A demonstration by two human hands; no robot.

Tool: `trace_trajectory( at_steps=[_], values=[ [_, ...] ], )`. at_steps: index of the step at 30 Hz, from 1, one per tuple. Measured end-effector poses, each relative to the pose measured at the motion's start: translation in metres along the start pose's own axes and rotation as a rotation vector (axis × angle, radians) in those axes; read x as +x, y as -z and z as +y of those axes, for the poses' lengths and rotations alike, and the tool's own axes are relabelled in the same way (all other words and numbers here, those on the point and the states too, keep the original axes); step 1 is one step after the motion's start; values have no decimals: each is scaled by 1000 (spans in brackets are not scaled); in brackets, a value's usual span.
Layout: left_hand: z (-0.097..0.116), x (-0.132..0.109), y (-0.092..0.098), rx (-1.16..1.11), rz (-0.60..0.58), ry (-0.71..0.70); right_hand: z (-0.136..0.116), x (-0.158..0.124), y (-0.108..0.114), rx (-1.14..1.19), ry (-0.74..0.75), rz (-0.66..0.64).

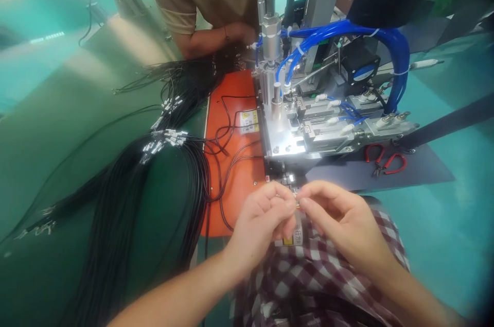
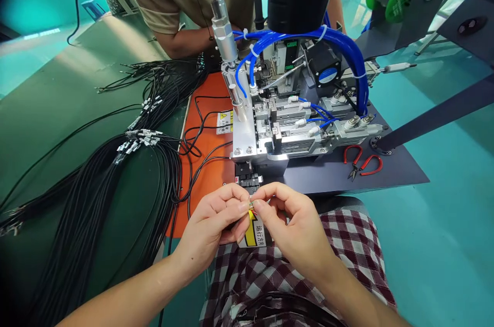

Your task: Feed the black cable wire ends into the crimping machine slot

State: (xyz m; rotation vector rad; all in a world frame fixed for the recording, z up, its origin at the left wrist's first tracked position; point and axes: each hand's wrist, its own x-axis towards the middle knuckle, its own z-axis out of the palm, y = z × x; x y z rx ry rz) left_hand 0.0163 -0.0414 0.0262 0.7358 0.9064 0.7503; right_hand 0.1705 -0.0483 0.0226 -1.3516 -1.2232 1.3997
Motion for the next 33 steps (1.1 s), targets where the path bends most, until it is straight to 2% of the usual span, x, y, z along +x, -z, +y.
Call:
trace_trajectory(
  at_steps=[5,10,18,22,28,33],
  values=[
    [0,-1,0,-10,13,-1,2,0,0,45,-100,-49],
    [-1,0,0,-11,27,-18,6,-1,-5,117,-182,-34],
    [-1,2,-1,-7,17,-17,4,-3,-8,60,-87,55],
    [1,1,-2,3,15,3,4,-3,-4,22,-72,36],
    [2,1,-3,4,18,-4,3,-4,-5,78,-133,-46],
    [-1,2,-3,-25,17,-14,5,-5,-11,154,-181,-14]
  ],
)
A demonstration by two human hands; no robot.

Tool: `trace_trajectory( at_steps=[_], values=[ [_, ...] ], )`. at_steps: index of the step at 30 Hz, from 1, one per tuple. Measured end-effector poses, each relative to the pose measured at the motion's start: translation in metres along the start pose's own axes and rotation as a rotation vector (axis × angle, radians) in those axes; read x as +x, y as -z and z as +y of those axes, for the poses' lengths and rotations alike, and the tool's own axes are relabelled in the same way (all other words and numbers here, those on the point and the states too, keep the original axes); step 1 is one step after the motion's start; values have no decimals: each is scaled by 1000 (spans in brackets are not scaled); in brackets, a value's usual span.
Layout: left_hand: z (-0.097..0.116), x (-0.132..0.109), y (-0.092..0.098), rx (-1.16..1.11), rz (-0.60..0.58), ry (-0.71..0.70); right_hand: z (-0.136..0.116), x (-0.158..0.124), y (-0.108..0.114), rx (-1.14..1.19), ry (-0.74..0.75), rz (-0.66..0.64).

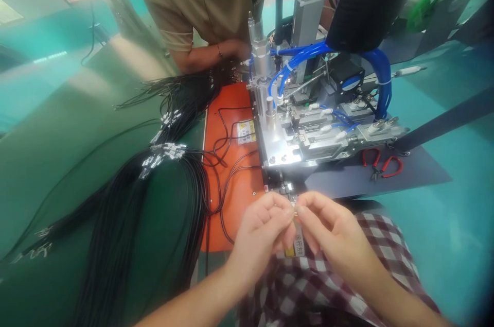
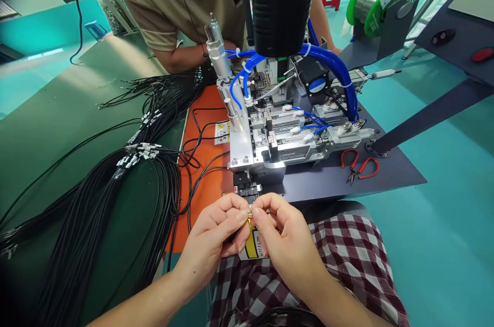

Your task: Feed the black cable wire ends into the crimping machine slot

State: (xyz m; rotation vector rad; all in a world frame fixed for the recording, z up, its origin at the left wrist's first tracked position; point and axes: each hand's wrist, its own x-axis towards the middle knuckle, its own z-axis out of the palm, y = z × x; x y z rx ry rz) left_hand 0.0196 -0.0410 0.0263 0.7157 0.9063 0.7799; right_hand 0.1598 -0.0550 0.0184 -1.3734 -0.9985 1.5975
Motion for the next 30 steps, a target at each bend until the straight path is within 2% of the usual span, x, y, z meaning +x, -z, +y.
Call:
trace_trajectory(
  at_steps=[5,9,17,24,30],
  values=[
    [-3,0,0,8,24,-51,0,2,-5,55,-45,12],
    [-3,-1,-1,17,30,-77,-2,2,-8,20,-7,55],
    [-2,-3,-4,72,49,-64,-1,-3,-7,-31,43,56],
    [-4,-3,-4,84,-3,-60,-4,-3,-4,-56,10,10],
    [-6,-5,-3,159,-11,-69,-7,2,3,-119,51,27]
  ],
)
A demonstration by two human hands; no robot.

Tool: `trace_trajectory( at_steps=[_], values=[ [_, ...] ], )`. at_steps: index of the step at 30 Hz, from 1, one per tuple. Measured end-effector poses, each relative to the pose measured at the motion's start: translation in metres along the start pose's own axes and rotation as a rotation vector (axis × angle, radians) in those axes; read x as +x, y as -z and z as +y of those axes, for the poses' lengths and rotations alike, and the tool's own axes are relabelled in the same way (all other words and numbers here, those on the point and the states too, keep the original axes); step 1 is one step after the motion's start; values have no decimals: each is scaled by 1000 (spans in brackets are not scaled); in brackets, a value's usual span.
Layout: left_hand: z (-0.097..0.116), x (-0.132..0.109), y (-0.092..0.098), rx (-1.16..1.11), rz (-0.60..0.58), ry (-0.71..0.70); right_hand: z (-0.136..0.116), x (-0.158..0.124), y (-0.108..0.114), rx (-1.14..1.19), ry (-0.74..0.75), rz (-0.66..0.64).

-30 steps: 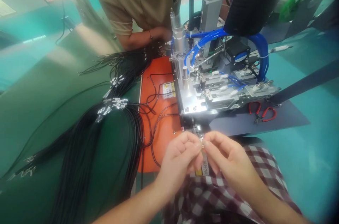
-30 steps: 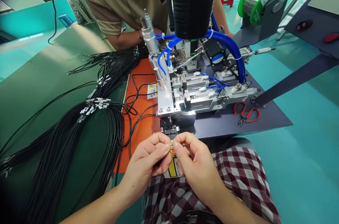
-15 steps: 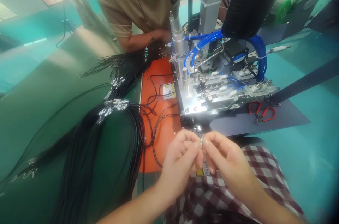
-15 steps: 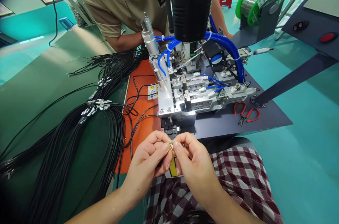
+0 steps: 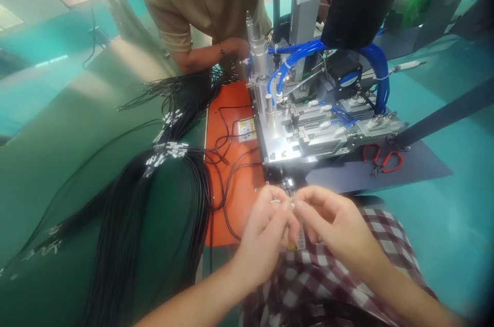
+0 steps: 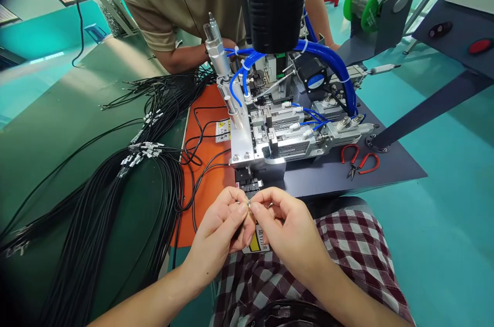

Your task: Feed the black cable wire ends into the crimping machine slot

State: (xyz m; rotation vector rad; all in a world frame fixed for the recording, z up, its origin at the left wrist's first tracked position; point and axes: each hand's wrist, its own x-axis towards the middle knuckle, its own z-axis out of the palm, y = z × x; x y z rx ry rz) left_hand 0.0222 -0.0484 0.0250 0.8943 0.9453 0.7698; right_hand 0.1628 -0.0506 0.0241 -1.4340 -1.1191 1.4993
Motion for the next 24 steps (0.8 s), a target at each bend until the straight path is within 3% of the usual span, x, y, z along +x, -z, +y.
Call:
trace_trajectory(
  at_steps=[8,12,17,19,24],
  values=[
    [-2,-6,1,210,17,-47,-11,6,13,-235,59,-131],
    [-3,-4,0,122,-5,-44,-12,3,10,-143,48,-165],
    [-5,-1,-3,-87,-25,-10,-5,-6,-3,43,10,-110],
    [-5,0,-3,-130,-28,-12,-2,-8,-5,-14,86,-75],
    [-1,1,-3,-94,-24,19,2,-5,2,-514,513,-6]
  ],
)
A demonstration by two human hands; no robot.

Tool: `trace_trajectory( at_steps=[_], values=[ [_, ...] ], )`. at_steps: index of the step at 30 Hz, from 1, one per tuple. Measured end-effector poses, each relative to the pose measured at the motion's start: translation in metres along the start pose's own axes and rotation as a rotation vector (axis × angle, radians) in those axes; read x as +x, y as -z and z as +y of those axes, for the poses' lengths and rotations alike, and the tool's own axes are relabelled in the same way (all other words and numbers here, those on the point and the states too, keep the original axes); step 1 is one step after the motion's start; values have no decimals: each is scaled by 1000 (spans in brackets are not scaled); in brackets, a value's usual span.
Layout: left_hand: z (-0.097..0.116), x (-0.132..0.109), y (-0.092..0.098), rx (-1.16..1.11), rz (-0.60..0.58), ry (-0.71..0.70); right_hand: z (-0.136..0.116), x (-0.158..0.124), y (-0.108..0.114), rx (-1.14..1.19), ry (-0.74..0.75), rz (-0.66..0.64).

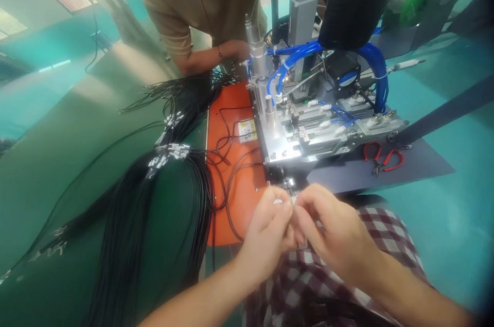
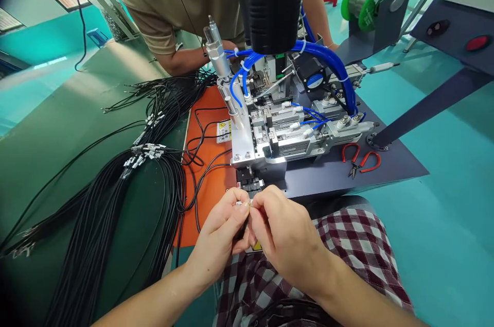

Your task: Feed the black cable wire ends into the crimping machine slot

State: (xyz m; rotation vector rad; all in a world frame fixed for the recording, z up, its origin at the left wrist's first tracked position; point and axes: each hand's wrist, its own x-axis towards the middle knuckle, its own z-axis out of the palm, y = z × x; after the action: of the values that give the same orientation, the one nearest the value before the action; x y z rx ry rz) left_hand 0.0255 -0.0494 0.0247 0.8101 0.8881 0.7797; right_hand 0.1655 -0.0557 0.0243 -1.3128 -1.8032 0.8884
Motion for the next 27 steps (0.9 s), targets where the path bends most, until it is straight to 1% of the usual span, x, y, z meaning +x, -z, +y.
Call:
trace_trajectory(
  at_steps=[1,3,5,6,7,9,10,12,15,17,19,21,24,27],
  values=[
    [1,-1,0,29,18,-2,1,1,1,-33,19,-10],
    [5,-2,0,136,84,-54,0,2,3,-4,-23,-35],
    [8,-4,2,272,152,-140,-1,2,3,90,-136,-48],
    [10,-4,3,315,167,-157,-2,2,2,150,-211,-58],
    [11,-3,4,321,158,-141,-2,2,1,220,-291,-77],
    [15,0,6,242,96,-37,-3,4,1,369,-433,-126],
    [17,1,7,193,65,19,-2,6,1,430,-483,-146],
    [21,5,8,170,55,68,-1,10,4,504,-543,-161],
    [24,8,8,294,97,65,4,17,10,529,-560,-129],
    [23,9,9,364,137,53,8,21,15,523,-553,-66],
    [20,10,11,380,184,38,14,23,18,501,-538,9],
    [17,11,13,390,216,33,19,24,21,466,-515,45],
    [15,13,16,444,240,29,25,23,20,386,-464,1],
    [15,15,17,531,244,16,30,22,17,279,-373,-51]
  ],
)
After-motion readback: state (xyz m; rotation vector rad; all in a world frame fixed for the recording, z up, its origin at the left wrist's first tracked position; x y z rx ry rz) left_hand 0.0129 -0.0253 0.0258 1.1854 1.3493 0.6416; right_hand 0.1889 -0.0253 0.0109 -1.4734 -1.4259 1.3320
